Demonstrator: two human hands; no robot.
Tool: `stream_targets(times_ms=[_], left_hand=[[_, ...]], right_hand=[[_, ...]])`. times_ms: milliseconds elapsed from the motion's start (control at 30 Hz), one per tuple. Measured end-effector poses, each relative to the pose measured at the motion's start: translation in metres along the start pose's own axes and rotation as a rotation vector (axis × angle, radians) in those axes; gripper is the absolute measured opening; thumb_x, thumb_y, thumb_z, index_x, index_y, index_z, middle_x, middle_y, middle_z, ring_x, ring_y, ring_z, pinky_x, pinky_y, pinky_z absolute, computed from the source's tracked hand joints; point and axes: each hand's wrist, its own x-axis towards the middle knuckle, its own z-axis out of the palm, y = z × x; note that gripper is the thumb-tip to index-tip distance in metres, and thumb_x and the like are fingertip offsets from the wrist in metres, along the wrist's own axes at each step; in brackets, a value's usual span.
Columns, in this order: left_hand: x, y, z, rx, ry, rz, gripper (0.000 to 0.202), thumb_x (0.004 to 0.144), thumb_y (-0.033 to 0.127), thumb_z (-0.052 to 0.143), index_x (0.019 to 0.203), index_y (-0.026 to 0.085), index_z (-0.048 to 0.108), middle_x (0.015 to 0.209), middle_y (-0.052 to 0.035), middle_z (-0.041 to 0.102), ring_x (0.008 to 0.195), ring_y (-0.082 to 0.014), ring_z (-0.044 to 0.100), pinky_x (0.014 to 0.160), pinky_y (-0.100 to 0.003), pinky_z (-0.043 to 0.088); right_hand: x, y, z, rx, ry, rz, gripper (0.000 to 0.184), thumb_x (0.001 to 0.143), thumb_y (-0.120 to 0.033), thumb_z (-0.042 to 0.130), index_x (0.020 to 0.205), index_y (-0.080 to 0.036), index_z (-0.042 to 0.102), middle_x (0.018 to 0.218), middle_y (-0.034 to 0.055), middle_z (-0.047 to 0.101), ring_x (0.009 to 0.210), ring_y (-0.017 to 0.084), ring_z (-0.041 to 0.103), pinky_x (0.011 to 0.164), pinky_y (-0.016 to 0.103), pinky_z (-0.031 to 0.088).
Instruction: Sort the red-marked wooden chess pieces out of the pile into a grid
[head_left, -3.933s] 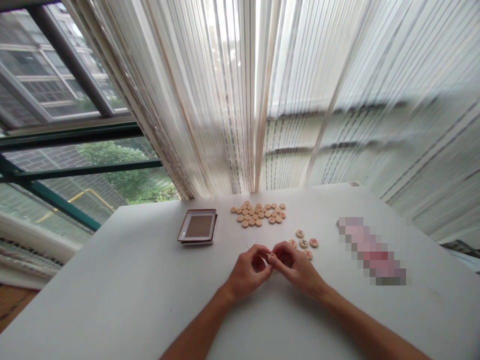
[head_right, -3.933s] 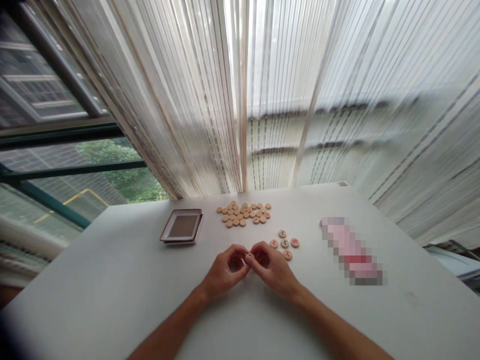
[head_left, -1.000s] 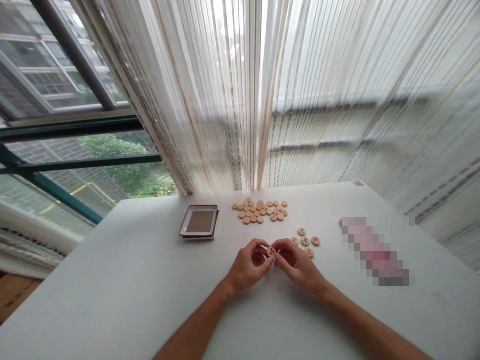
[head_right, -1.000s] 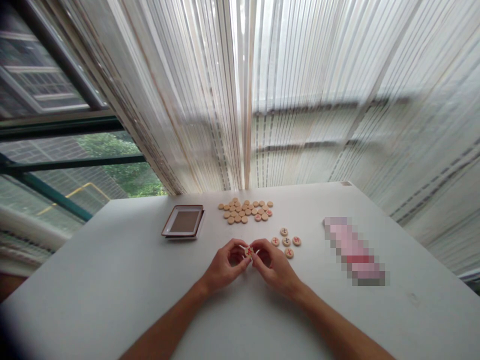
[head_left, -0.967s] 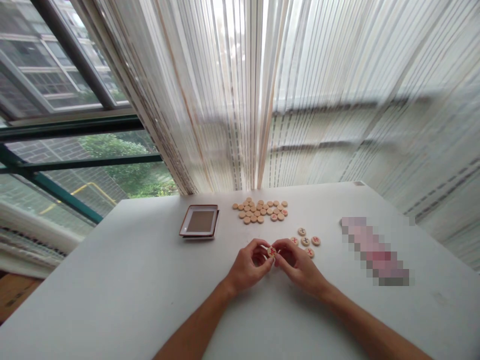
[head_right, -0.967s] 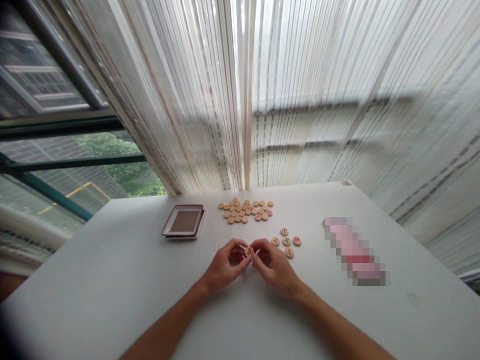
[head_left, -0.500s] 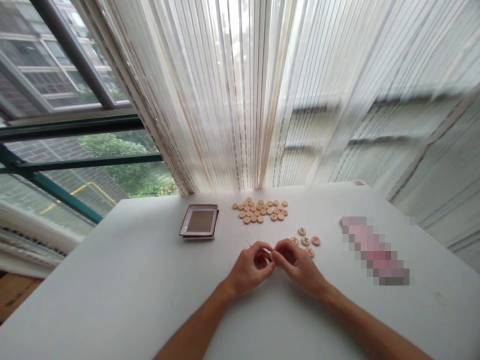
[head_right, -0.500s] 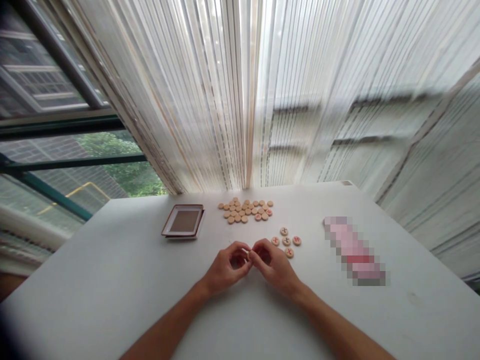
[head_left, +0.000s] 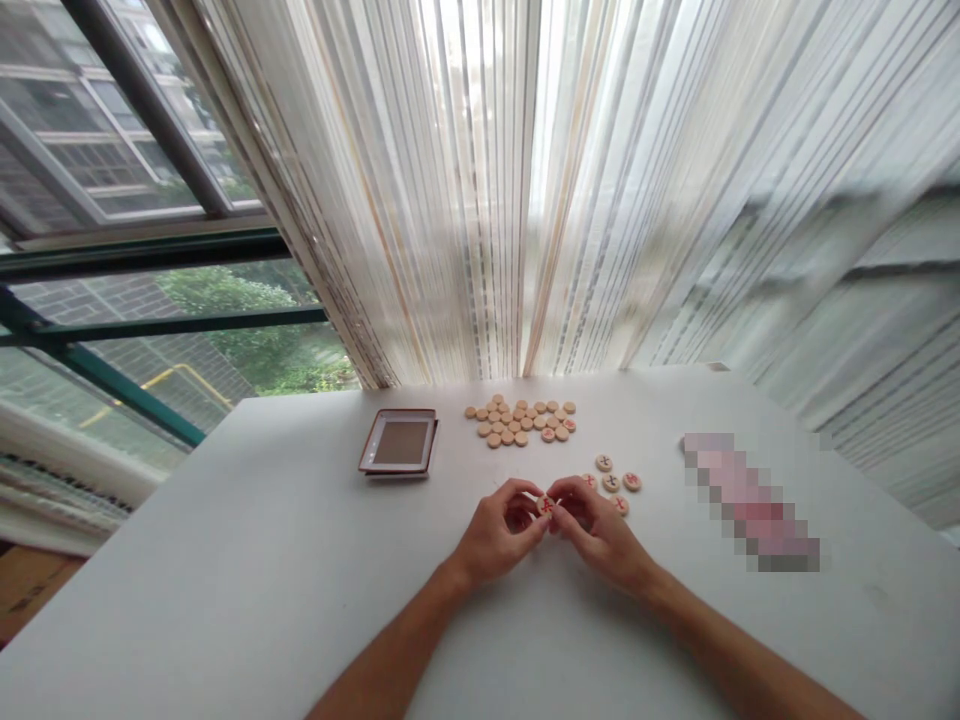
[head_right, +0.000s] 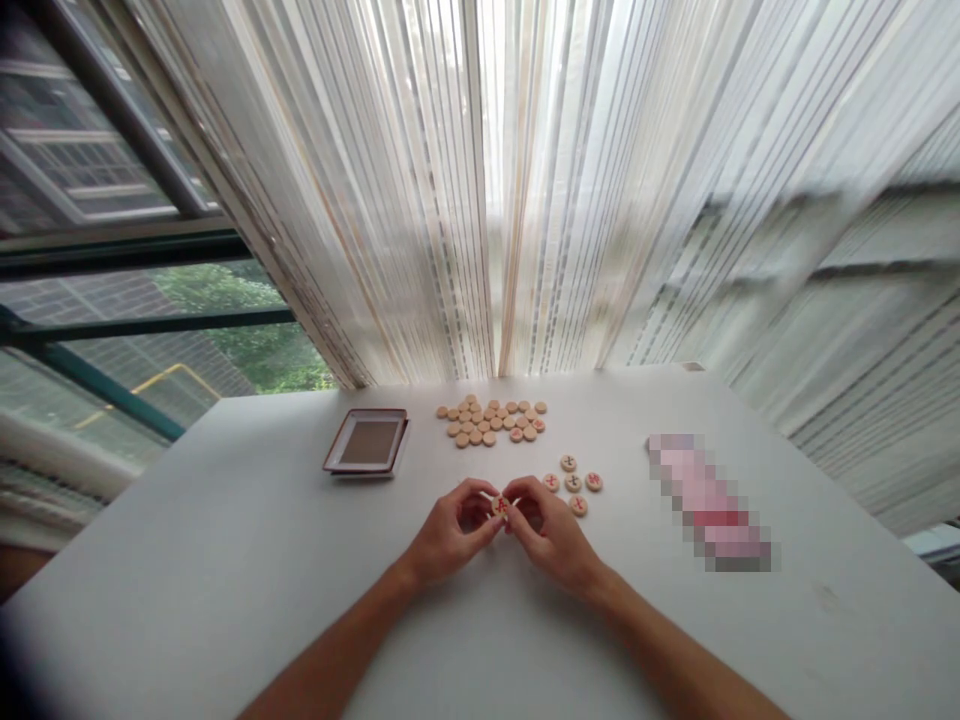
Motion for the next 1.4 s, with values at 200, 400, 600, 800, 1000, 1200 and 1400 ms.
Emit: stream_targets(times_ms=[200, 400, 600, 800, 1000, 1200, 1400], left_hand=[[0.0005, -0.0004, -0.0003, -0.058, 0.003, 0.011, 0.034, 0.085, 0.037, 0.069, 0.108, 0.016, 0.057, 0.089, -0.0077, 0.071, 0.078, -0.0167, 0.068, 0.069, -0.025, 0.052], [0.0011, -0.0041, -0.0037, -0.098, -0.013, -0.012, 0.033, 0.091, 0.042, 0.061, 0.111, 0.015, 0.057, 0.086, -0.0071, 0.070, 0.067, -0.0136, 0.064, 0.063, -0.024, 0.051], [0.0018, -0.0052, -0.0025, -0.078, 0.019, -0.021, 0.034, 0.088, 0.043, 0.064, 0.108, 0.016, 0.058, 0.083, -0.0057, 0.071, 0.065, -0.0135, 0.064, 0.062, -0.024, 0.050], [0.0025, -0.0047, -0.0006, -0.053, 0.080, -0.035, 0.031, 0.085, 0.043, 0.067, 0.098, 0.017, 0.057, 0.074, -0.0027, 0.069, 0.063, -0.0134, 0.063, 0.060, -0.022, 0.049], [0.0033, -0.0031, -0.0009, -0.051, 0.078, -0.039, 0.028, 0.088, 0.044, 0.063, 0.093, 0.016, 0.057, 0.076, -0.0022, 0.067, 0.061, -0.0124, 0.062, 0.057, -0.022, 0.049], [0.0040, -0.0049, -0.0014, -0.052, 0.067, -0.033, 0.029, 0.092, 0.045, 0.057, 0.095, 0.016, 0.060, 0.079, -0.0021, 0.066, 0.060, -0.0110, 0.060, 0.058, -0.022, 0.049], [0.0032, -0.0060, -0.0032, -0.107, 0.016, -0.021, 0.029, 0.090, 0.043, 0.061, 0.102, 0.016, 0.058, 0.087, -0.0041, 0.065, 0.064, -0.0117, 0.061, 0.061, -0.023, 0.051]], right_hand=[[-0.0012, 0.0009, -0.0003, -0.018, 0.002, -0.016, 0.026, 0.094, -0.042, 0.058, 0.108, -0.021, 0.055, 0.097, 0.0062, 0.064, 0.083, 0.019, 0.067, 0.075, 0.032, 0.057], [-0.0007, -0.0028, 0.0018, 0.005, -0.009, -0.003, 0.026, 0.095, -0.044, 0.057, 0.107, -0.021, 0.055, 0.096, 0.0064, 0.065, 0.080, 0.019, 0.068, 0.074, 0.032, 0.058], [-0.0008, -0.0030, 0.0024, 0.008, -0.016, -0.007, 0.025, 0.095, -0.042, 0.057, 0.108, -0.021, 0.055, 0.096, 0.0065, 0.066, 0.079, 0.018, 0.068, 0.073, 0.033, 0.058], [-0.0011, -0.0052, 0.0017, -0.047, -0.036, -0.023, 0.022, 0.096, -0.040, 0.056, 0.106, -0.021, 0.057, 0.094, 0.0058, 0.067, 0.079, 0.018, 0.067, 0.072, 0.031, 0.057], [-0.0009, -0.0059, 0.0028, -0.085, -0.048, -0.028, 0.023, 0.094, -0.041, 0.058, 0.105, -0.020, 0.059, 0.087, 0.0045, 0.067, 0.075, 0.018, 0.065, 0.068, 0.030, 0.056], [-0.0002, -0.0034, 0.0032, -0.093, -0.031, -0.029, 0.024, 0.092, -0.040, 0.060, 0.107, -0.021, 0.058, 0.087, 0.0043, 0.067, 0.073, 0.017, 0.065, 0.066, 0.030, 0.056], [-0.0005, -0.0015, 0.0016, -0.095, -0.011, -0.034, 0.022, 0.093, -0.036, 0.060, 0.108, -0.021, 0.057, 0.091, 0.0049, 0.067, 0.076, 0.017, 0.066, 0.067, 0.030, 0.056]])
